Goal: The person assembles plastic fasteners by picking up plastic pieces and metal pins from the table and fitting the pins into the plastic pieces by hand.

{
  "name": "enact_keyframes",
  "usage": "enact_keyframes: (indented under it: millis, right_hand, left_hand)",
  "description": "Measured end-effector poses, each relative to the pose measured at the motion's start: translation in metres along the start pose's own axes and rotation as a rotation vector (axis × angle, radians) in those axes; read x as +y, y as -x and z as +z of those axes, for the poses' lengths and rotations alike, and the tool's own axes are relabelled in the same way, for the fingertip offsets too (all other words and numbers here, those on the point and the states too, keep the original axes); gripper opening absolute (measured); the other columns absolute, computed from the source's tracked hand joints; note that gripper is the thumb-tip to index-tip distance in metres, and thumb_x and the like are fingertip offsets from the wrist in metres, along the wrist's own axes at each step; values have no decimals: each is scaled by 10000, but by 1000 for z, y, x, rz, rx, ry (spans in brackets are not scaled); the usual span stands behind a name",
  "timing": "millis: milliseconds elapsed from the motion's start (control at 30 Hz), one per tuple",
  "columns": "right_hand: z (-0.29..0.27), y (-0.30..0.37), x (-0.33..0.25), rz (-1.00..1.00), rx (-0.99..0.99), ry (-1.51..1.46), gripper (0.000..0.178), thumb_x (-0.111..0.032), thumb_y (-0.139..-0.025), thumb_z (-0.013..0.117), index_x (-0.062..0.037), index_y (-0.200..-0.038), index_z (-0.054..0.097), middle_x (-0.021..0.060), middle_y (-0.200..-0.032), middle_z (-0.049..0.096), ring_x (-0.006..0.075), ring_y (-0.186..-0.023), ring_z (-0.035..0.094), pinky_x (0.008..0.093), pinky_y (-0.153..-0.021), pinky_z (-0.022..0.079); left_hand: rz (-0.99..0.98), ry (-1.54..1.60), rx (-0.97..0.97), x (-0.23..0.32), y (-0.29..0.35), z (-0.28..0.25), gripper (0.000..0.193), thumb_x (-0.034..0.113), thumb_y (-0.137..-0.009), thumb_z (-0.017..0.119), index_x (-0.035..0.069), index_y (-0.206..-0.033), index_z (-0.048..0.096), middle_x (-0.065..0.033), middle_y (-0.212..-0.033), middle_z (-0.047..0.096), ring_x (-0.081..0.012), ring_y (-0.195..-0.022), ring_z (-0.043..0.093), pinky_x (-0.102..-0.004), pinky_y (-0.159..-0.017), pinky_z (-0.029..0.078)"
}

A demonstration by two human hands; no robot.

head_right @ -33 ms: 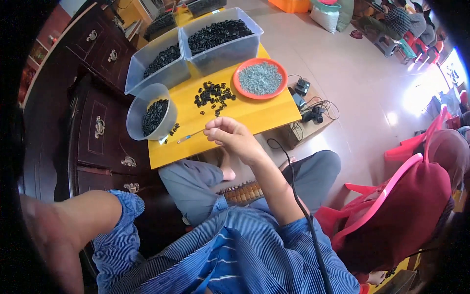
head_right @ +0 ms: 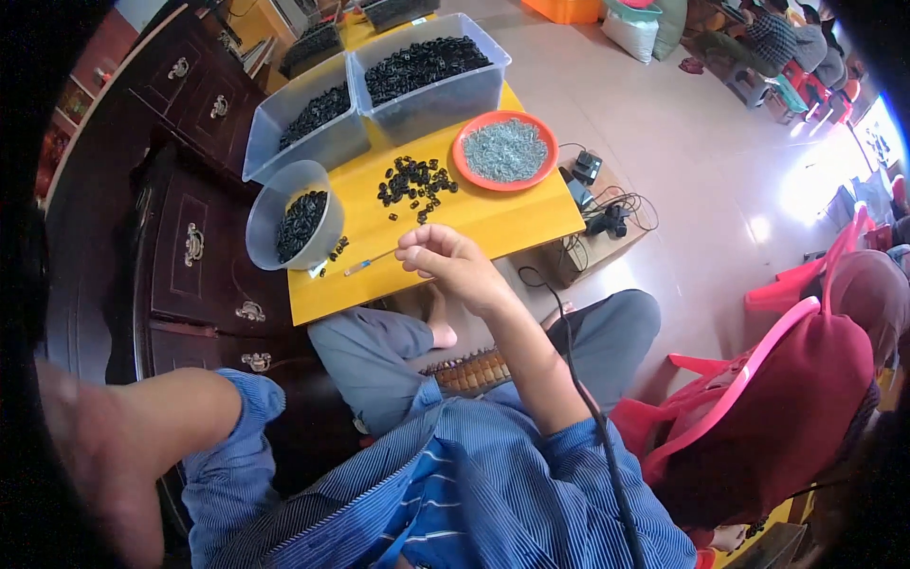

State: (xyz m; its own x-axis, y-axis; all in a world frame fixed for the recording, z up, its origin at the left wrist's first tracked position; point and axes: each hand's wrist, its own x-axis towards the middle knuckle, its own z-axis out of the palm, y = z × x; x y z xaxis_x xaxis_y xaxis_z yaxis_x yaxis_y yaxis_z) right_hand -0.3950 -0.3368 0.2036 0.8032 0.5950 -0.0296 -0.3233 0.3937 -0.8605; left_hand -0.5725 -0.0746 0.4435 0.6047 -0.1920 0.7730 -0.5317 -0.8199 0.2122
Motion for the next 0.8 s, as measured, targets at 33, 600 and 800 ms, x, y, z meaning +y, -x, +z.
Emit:
enact_keyframes:
  millis: [33, 600, 800]
  right_hand:
    - [1, -2, -1, 0, 10, 44, 268, -211, -982, 658, -54, -1196, 624, 48, -1124, 690, 112, -1008, 643, 246, -884, 496]
    - [-75, -68, 60, -247, 443, 618, 131, -121, -909, 680, -6, -971, 684, 14, -804, 677, 79, -746, 624, 269, -721, 521]
    - [-82, -73, 83, -187, 484, 627, 130, -112, -915, 670, -3, -986, 676, 15, -811, 674, 82, -741, 627, 263, -713, 520]
  left_hand:
    - [-13, -3, 9, 14, -25, 32, 246, 220, -947, 602, 16, -1012, 723, -111, -926, 716, -159, -729, 667, -280, -644, 524]
    - [-562, 134, -338, -111, 120, 272, 159, 110, -851, 692, 50, -998, 709, -144, -885, 708, -331, -820, 696, -428, -717, 549]
    - [-423, 55, -402, -121, 119, 337, 243, 180, -866, 716, 46, -1069, 721, -139, -958, 694, -327, -832, 699, -430, -743, 555]
